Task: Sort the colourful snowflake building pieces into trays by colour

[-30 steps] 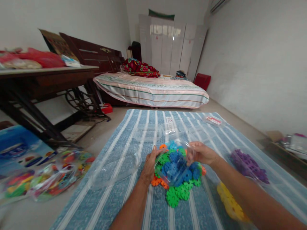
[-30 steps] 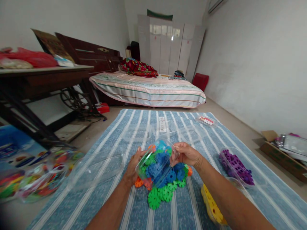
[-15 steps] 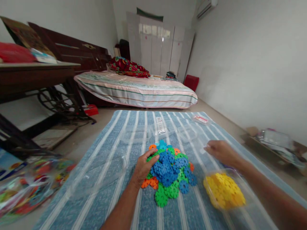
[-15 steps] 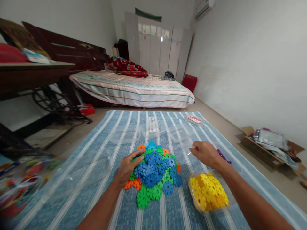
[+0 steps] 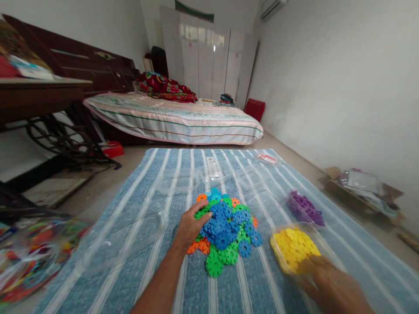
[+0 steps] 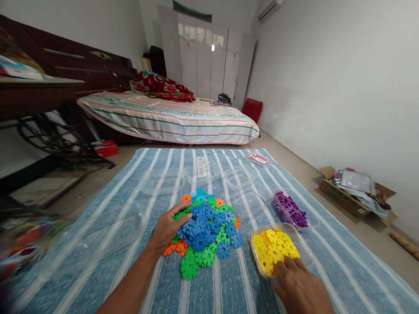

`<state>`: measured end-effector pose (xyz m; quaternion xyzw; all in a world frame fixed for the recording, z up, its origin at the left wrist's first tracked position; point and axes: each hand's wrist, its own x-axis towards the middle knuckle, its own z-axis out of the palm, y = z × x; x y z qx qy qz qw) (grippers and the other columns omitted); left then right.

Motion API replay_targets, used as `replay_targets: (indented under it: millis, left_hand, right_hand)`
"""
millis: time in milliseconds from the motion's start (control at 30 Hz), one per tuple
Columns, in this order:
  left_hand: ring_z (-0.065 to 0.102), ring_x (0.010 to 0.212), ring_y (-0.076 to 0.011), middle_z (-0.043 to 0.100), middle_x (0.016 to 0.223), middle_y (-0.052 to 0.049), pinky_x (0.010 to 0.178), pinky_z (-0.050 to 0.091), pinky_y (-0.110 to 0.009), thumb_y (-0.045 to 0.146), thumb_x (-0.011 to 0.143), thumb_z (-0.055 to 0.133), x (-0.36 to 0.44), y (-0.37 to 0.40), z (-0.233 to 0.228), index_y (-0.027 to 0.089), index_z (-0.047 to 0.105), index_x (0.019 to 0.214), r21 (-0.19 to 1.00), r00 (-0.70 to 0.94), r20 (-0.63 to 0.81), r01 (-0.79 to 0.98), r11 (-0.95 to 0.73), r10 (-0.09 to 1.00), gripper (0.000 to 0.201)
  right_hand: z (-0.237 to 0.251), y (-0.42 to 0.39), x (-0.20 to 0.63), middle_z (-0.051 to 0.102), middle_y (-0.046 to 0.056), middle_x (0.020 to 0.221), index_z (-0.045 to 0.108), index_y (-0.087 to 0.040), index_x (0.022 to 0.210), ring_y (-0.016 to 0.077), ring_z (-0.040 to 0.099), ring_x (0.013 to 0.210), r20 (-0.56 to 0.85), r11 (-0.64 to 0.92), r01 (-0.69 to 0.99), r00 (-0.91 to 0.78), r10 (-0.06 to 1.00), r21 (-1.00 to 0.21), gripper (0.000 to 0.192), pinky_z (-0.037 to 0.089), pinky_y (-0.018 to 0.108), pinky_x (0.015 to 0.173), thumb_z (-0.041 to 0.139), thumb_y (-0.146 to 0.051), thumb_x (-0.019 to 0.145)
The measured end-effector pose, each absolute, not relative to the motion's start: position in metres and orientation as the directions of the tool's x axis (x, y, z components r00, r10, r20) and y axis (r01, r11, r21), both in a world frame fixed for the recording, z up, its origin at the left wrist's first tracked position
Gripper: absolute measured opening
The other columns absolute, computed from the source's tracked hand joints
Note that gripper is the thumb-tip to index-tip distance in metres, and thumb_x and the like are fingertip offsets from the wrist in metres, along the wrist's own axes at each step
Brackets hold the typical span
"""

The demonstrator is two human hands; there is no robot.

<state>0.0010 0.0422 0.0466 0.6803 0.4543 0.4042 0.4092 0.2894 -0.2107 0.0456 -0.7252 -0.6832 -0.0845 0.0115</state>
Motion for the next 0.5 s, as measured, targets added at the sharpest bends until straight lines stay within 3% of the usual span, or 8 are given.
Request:
replay_targets:
  millis: [167, 300, 400, 500]
  left_hand:
    - [0.059, 0.112, -0.0259, 0.069, 0.113, -0.008, 0.106, 0.037, -0.042, 0.036, 0.064, 0.068, 0.000, 0.041, 0.045, 0.018, 0.070, 0.101, 0.928, 0.259, 0.189, 0.267, -0.258, 0.947, 0.041]
    - [0.058, 0.113, -0.0257, 0.068, 0.115, -0.007, 0.106, 0.036, -0.043, 0.032, 0.064, 0.066, -0.002, 0.041, 0.044, 0.018, 0.070, 0.100, 0.938, 0.260, 0.178, 0.248, -0.244, 0.949, 0.039]
    - [0.058, 0.113, -0.0258, 0.068, 0.114, -0.007, 0.106, 0.036, -0.043, 0.032, 0.065, 0.065, -0.002, 0.040, 0.044, 0.018, 0.071, 0.098, 0.944, 0.261, 0.167, 0.236, -0.231, 0.951, 0.036]
    - [0.057, 0.115, -0.0255, 0.068, 0.114, -0.007, 0.107, 0.034, -0.042, 0.039, 0.070, 0.064, -0.001, 0.038, 0.046, 0.019, 0.073, 0.092, 0.953, 0.269, 0.169, 0.201, -0.227, 0.948, 0.032]
  right_hand:
    - [0.037, -0.215, 0.304, 0.068, 0.001, 0.078, 0.059, -0.031, 0.086, 0.0200, 0.065, 0.071, 0.192, 0.173, 0.982, -0.155, 0.969, -0.078, 0.023, 0.053, 0.027, 0.055, 0.048, -0.014, 0.075]
    - [0.086, -0.201, 0.279, 0.066, -0.004, 0.070, 0.052, -0.031, 0.078, 0.0165, 0.061, 0.057, 0.160, 0.416, 0.880, -0.388, 0.908, -0.230, 0.006, 0.049, 0.024, 0.049, 0.050, -0.029, 0.084]
    - [0.130, -0.176, 0.249, 0.063, -0.003, 0.065, 0.050, -0.026, 0.070, 0.0134, 0.057, 0.055, 0.104, 0.569, 0.748, -0.571, 0.814, -0.343, 0.021, 0.044, 0.023, 0.050, 0.045, -0.034, 0.089]
    - [0.166, -0.129, 0.222, 0.067, -0.004, 0.074, 0.061, -0.024, 0.076, 0.0097, 0.061, 0.072, -0.110, 0.444, 0.636, -0.639, 0.761, -0.631, 0.020, 0.045, 0.019, 0.068, 0.048, -0.027, 0.090]
